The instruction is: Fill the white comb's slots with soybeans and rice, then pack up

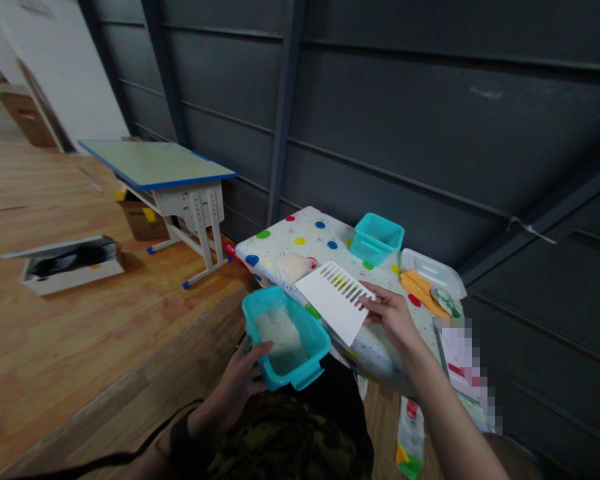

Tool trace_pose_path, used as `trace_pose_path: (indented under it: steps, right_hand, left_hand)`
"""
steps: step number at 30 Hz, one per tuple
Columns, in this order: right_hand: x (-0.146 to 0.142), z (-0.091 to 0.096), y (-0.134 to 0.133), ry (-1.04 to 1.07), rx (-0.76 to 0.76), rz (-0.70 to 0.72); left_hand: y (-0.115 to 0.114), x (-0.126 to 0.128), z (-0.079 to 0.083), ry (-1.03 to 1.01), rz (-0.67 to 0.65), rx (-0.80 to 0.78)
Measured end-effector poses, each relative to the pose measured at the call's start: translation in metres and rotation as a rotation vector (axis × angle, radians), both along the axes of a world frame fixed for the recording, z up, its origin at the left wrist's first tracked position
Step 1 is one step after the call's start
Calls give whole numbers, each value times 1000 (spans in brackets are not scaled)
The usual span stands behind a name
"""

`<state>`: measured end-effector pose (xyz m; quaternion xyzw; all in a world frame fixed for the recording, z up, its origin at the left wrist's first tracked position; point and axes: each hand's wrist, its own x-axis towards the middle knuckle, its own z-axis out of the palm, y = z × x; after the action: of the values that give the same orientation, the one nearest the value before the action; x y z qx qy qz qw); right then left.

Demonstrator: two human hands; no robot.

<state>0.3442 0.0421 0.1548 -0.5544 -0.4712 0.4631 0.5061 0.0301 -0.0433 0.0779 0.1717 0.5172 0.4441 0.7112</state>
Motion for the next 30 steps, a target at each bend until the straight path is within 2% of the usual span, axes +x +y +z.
trace_pose_path:
  steps: [5,8,15,21,25,30]
  right_hand:
    - [10,-5,21,-43,107,-144]
    - [7,-11,30,-83,112,-196]
    - [4,-3,27,-36,-6,-44]
    - [18,-1,67,-12,95,-186]
    - [18,-5,88,-90,73,-128]
    - [22,1,92,-108,12,-72]
  left_hand:
    - [5,-2,-1,21,19,0]
    - [7,-5,1,22,37,7]
    - [8,-9,-6,14,37,4]
    - [10,-11,-8,2,18,30]
    - [10,-12,-6,-22,6,31]
    - [12,-13,-10,-22,17,14]
